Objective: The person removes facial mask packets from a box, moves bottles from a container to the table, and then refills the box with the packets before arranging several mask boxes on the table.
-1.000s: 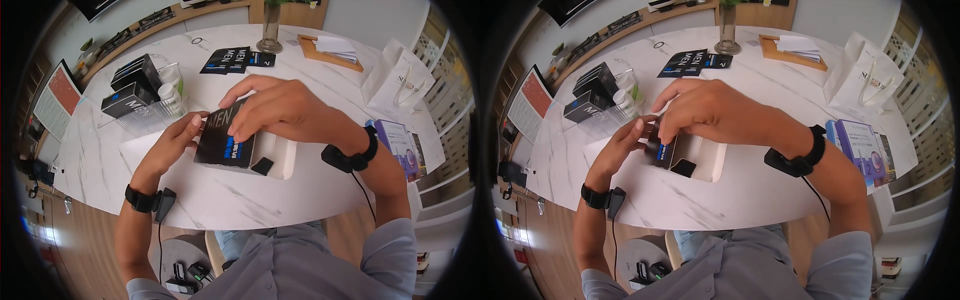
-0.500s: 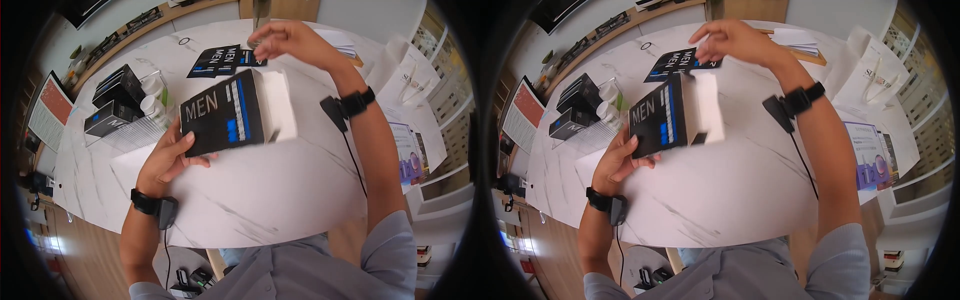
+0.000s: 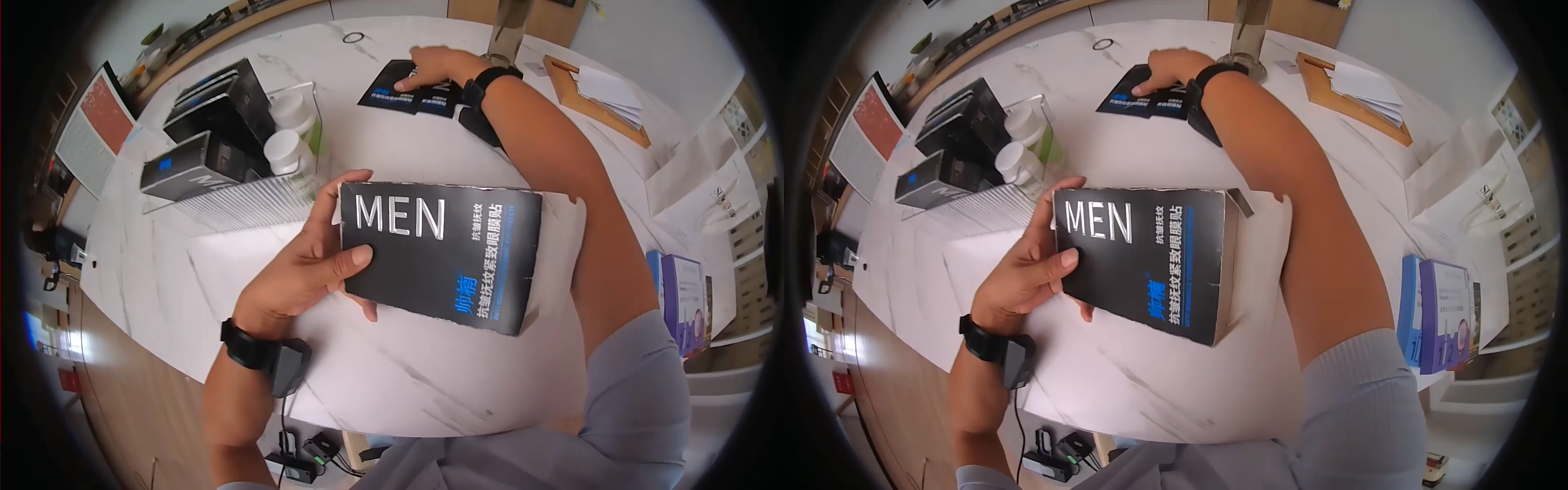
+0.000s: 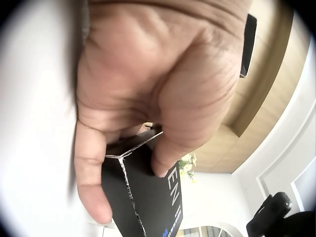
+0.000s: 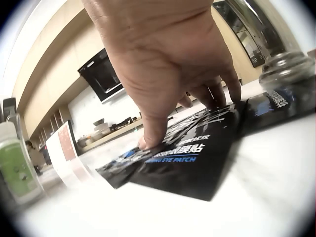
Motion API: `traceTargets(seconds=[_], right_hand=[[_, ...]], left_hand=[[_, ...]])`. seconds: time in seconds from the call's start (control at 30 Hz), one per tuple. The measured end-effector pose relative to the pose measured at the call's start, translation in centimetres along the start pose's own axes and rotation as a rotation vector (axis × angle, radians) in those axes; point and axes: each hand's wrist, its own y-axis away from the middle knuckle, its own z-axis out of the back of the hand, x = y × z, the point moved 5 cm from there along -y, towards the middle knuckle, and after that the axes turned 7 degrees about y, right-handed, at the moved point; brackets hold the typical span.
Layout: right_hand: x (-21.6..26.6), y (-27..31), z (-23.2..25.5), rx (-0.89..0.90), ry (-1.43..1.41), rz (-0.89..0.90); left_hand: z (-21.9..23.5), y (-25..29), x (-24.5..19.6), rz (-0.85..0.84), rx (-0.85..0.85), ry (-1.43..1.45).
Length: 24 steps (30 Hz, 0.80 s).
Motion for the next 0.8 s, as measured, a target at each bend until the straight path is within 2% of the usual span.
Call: traceTargets(seconds=[0.07,0.1,0.2,0.23,0.4,0.47,0.53,0.57,0.6,0.67,0.77,0.8], right_hand=[[-1.2,0.3,0.8,-0.002,0.014,0.014],[-1.4,1.3,1.2,0.061,-0.060,-0.037],[-3.5,0.7,0.2,0.000,-0.146,-0.023],[-4.5,1.3,-0.2,-0.113,-0.177,-0.036],[-5.3,8.0,1.0,-0.357,-0.192,-0.080],[-6.3,11.2,2.9,-0.592,-0.176,-0.198],[-7.4,16.0,4.8,-0.786,-0.917,-0.278],[-8.0,17.6,5.7,-0.951,-1.144,-0.209],[-9.1,19.8,5.8,-0.961,-1.291,-0.286],[-9.5,23.4,6.5,-0.920,-1.411,-0.339],[-8.0,30.7,8.5,-1.020,-1.456,-0.247],[-7.0,32.6,8.9,-1.011,-1.349,-0.221]], left_hand=[[-0.1,-0.1,0.0,0.032,-0.011,-0.012],[-0.1,-0.2,0.1,0.017,-0.041,0.001],[0.2,-0.3,0.2,0.051,-0.020,0.019],[0.1,-0.2,0.2,0.055,-0.033,0.008],[-0.6,-0.2,0.0,0.047,-0.060,-0.024],[-0.4,-0.1,0.4,0.035,-0.071,-0.033],[0.3,-0.3,0.8,-0.045,-0.089,-0.077],[0.1,-0.4,0.8,-0.061,-0.115,-0.086],[-0.1,-0.5,0.8,-0.080,-0.141,-0.097],[-0.5,-0.4,0.8,-0.106,-0.153,-0.118],[-1.7,-0.5,0.9,-0.151,-0.148,-0.133],[-1.9,-0.5,1.0,-0.163,-0.138,-0.140]])
